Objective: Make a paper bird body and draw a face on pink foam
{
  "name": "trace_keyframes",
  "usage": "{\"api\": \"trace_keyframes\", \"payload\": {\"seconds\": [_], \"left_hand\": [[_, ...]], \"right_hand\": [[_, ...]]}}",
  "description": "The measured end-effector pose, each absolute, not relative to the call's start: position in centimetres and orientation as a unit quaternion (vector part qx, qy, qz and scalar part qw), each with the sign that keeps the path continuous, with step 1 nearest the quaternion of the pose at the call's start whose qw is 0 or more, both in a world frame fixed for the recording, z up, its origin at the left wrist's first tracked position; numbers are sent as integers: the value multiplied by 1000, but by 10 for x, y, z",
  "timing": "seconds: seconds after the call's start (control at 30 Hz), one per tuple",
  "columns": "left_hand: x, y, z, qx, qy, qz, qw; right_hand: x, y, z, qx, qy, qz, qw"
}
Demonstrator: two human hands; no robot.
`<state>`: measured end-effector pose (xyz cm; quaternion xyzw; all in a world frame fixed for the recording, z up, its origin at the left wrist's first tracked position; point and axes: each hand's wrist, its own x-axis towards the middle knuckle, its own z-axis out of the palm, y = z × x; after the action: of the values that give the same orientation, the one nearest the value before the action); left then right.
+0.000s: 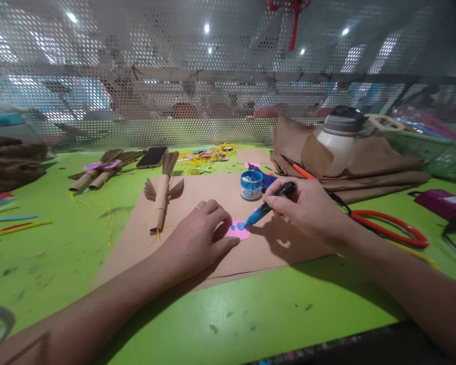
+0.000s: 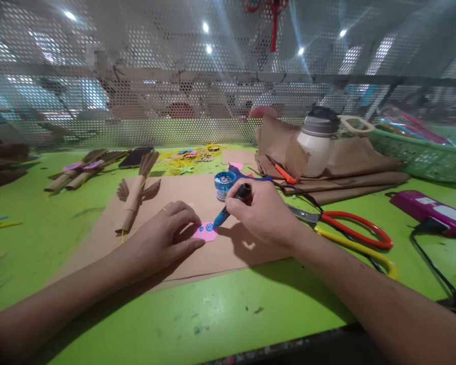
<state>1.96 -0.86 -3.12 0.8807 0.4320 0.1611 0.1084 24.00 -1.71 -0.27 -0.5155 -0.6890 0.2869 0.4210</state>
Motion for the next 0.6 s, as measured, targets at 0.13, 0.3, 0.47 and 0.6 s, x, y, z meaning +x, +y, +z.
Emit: {"api": "trace_keyframes", "payload": {"seconds": [0.13, 0.3, 0.47, 0.6], "left_hand": [[20, -9, -31, 882, 429, 164, 110], [20, -10, -31, 881, 430, 162, 110], [19, -10, -31, 881, 430, 163, 107], [19, -10, -32, 882, 430, 164, 105]], "right_hand": [[242, -17, -2, -503, -672, 302, 451], [239, -17, -5, -508, -652, 313, 467], [237, -16, -8, -504, -658, 309, 466], [238, -17, -9, -508, -673, 297, 449]]}}
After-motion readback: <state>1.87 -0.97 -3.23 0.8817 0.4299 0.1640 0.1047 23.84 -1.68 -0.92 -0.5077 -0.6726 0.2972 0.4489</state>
